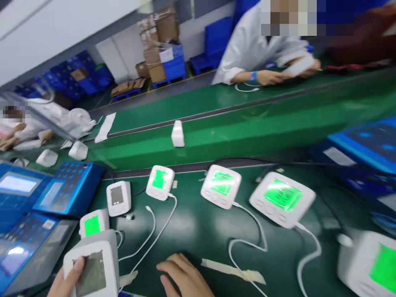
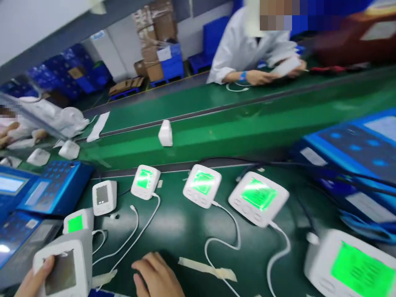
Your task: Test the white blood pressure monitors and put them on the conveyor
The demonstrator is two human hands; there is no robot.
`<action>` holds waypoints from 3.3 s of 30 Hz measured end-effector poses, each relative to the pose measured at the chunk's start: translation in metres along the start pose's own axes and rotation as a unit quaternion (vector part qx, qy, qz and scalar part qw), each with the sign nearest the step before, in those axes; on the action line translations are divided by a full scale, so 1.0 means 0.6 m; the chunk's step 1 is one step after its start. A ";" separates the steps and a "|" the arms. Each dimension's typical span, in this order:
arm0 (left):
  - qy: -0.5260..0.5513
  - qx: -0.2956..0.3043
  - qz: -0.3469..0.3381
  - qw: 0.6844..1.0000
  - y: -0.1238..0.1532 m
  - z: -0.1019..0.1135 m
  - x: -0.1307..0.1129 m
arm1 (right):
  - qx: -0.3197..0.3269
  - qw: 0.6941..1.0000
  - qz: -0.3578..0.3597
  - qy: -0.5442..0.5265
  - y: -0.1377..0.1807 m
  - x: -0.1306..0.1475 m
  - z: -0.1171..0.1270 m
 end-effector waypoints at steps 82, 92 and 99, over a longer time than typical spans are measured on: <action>0.023 0.236 0.141 0.961 -0.167 -0.139 0.010 | 0.107 0.968 -0.159 -0.161 -0.229 -0.001 0.004; -0.196 0.188 -0.182 0.945 -0.204 -0.167 -0.080 | -0.021 0.920 -0.157 -0.358 -0.229 -0.040 -0.021; -0.430 0.075 -0.230 0.870 -0.266 -0.196 -0.089 | -0.056 0.904 -0.164 -0.391 -0.217 -0.059 -0.040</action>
Point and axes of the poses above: each hand's wrist, its own y-axis away from the middle knuckle, its own z-axis out of the back of the hand, x = y × z, the point moved 2 cm from there along -y, towards the middle knuckle, and after that the axes turned 11 degrees about z, right-handed, at the moved point
